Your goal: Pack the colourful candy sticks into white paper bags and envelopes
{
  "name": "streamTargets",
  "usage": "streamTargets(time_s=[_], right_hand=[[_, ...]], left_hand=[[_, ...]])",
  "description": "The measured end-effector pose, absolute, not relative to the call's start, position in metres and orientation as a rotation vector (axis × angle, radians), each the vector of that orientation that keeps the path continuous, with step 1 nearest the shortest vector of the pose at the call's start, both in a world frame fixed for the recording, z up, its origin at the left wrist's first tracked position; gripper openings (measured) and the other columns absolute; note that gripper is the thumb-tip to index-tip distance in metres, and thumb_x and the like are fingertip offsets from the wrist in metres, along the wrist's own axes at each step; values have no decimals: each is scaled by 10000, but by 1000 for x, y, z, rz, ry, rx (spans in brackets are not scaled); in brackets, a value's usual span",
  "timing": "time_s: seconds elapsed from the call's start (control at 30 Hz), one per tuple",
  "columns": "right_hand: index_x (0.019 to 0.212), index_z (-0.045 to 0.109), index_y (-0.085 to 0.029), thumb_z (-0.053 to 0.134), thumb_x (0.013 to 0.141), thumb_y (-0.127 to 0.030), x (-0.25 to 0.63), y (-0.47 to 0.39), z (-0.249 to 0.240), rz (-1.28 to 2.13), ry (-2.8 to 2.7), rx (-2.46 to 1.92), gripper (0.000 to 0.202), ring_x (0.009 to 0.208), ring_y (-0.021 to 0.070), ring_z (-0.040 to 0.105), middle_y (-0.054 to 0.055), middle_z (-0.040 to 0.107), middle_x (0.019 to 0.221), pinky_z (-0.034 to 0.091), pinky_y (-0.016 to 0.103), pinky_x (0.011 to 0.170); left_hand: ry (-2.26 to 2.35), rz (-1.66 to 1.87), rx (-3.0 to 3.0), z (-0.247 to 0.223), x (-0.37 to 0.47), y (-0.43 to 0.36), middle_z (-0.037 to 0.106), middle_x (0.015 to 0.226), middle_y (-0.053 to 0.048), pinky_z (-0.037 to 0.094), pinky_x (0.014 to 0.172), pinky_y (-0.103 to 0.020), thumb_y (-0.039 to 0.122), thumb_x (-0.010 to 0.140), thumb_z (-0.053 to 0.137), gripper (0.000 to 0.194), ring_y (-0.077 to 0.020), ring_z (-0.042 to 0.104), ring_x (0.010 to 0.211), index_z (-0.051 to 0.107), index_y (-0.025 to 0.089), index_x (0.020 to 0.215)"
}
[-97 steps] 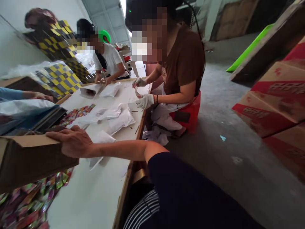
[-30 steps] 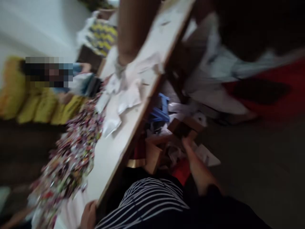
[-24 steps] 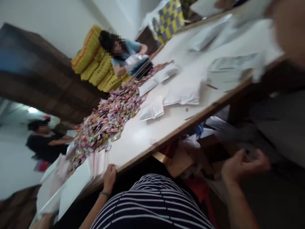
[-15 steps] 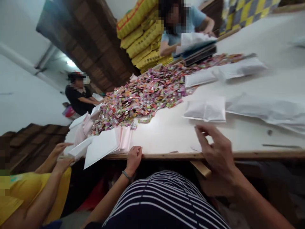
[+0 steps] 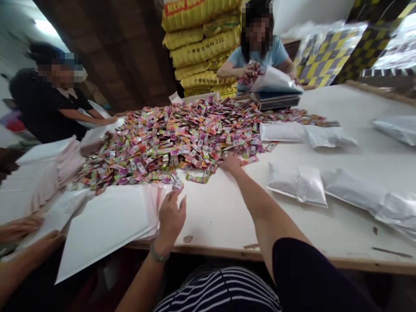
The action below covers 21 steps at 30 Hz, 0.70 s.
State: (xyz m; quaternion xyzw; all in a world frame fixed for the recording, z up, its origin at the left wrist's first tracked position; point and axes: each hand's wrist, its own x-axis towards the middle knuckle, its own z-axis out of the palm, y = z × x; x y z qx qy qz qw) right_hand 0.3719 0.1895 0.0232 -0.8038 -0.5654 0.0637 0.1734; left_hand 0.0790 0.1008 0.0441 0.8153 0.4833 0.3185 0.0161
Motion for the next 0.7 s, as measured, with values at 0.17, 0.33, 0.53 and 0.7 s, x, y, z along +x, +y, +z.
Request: streamTargets(time_s=[0.17, 0.33, 0.53, 0.7], right_hand=[[1252, 609, -292, 509, 930, -429, 330, 154, -21, 128, -1974, -2018, 364, 1357, 312, 328, 63, 440, 1474, 351, 522, 1019], [978, 713, -253, 621, 865, -352, 348, 80, -37, 165, -2021, -1767, 177, 1266, 309, 444, 68, 640, 1244, 324, 531, 1023], [1062, 635, -214, 529, 822, -187, 362, 48, -44, 156, -1588, -1742, 264, 890, 203, 611, 65, 665, 1008, 487, 331, 812], [1151, 612, -220, 550, 774, -189, 361, 50, -41, 202, -1305, -1719, 383, 865, 194, 641, 56, 668, 1065, 510, 356, 851]], left_hand=[[1599, 442, 2540, 19, 136, 156, 448, 1417, -246, 370, 1072, -529, 318, 916, 518, 515, -379, 407, 1325, 484, 92, 1377], [1283, 325, 2596, -7, 130, 141, 521, 1375, -168, 382, 1097, -456, 122, 874, 501, 430, -303, 457, 1290, 559, 128, 1300], [1216, 592, 2246, -19, 102, 101, 522, 1368, -123, 471, 1036, -385, -17, 732, 548, 650, -248, 536, 1229, 514, 189, 1347], [1266, 695, 2023, -7, 93, 108, 660, 1032, -56, 515, 913, -344, 52, 787, 562, 584, -179, 647, 929, 482, 178, 1351]])
